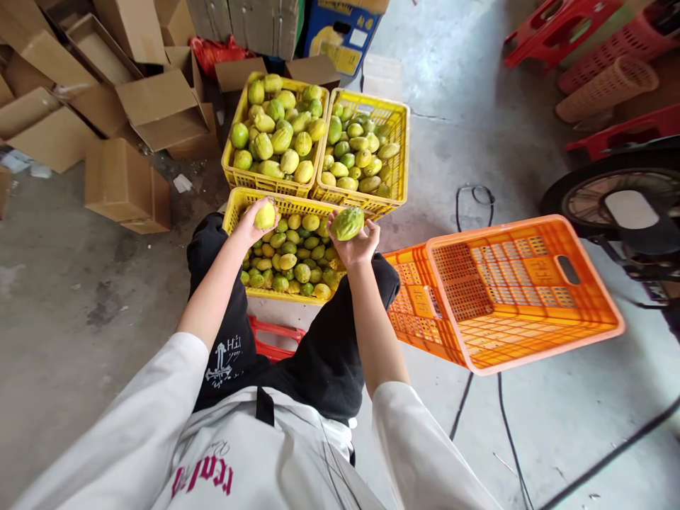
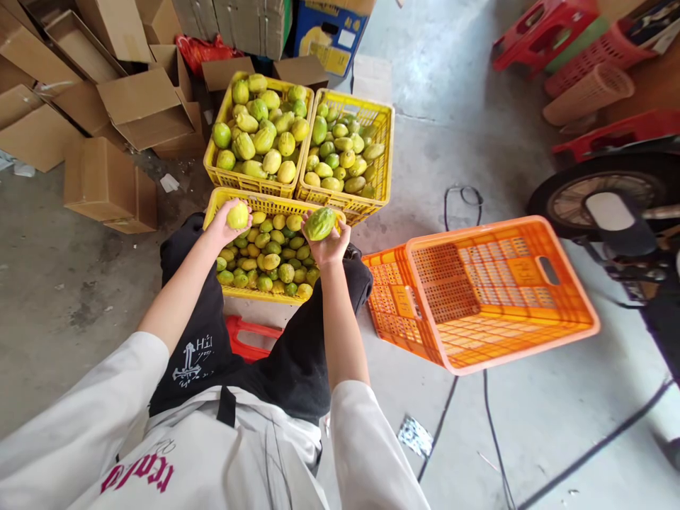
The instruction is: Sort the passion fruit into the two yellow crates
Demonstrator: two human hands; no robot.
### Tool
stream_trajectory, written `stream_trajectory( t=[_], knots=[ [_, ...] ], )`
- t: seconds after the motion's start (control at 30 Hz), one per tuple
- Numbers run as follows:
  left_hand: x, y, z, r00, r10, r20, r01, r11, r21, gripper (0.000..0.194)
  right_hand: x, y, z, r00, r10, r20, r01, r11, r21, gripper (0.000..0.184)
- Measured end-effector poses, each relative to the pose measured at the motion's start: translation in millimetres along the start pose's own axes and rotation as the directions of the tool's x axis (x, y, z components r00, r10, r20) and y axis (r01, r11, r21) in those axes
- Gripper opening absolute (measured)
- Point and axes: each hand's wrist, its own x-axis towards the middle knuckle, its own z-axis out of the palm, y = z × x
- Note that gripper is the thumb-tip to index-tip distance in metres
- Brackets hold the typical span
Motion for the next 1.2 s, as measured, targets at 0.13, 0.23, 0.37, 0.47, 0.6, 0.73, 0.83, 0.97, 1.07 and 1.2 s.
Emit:
stream_trajectory(
  t=[0.13,0.23,0.37,0.47,0.6,0.73,0.83,0.97,1.07,1.2],
  knots=[
    [-1,-2,1.9,0.999,-0.011,0.038,0.013,0.998,-0.056,0.023,2,2,-1,0.999,-0.024,0.034,0.024,1.000,0.004,0.023],
    [-1,-3,0.9,0.998,-0.035,0.046,0.037,0.999,-0.035,0.021,4,2,-5,0.999,-0.030,0.012,0.030,0.999,-0.039,0.021],
    [-1,-3,-2.2,0.998,-0.019,0.066,0.017,0.999,0.029,0.013,4,-1,-7,0.999,-0.049,-0.001,0.048,0.996,-0.081,0.021],
    [-2,-2,-3.6,0.999,0.028,0.035,-0.029,1.000,0.011,0.016,2,0,-4,0.999,-0.053,0.011,0.053,0.994,-0.096,0.019],
    [-3,-1,-2.9,0.998,0.048,-0.033,-0.049,0.998,-0.031,0.011,1,2,-2,0.999,-0.032,0.027,0.035,0.993,-0.115,0.019],
    [-2,-1,-3.1,1.000,0.003,-0.008,-0.003,1.000,-0.008,0.009,0,2,-2,0.999,-0.021,0.031,0.023,0.998,-0.061,0.019],
    [-1,0,-4.5,1.000,0.030,-0.010,-0.030,0.998,-0.051,0.010,-1,1,-1,0.999,-0.004,0.037,0.005,1.000,-0.025,0.022],
    [-3,4,-4.2,0.997,0.064,-0.052,-0.069,0.992,-0.107,0.025,-2,2,4,0.997,0.009,0.070,-0.007,1.000,-0.029,0.019],
    [-4,5,-1.1,0.998,0.057,-0.039,-0.060,0.994,-0.092,0.031,-2,2,6,0.999,0.005,0.036,-0.003,0.999,-0.050,0.014],
    [-5,3,2.7,0.999,0.000,-0.036,-0.001,0.999,-0.040,0.029,0,2,3,0.998,-0.026,-0.053,0.023,0.998,-0.065,0.019]
  ],
)
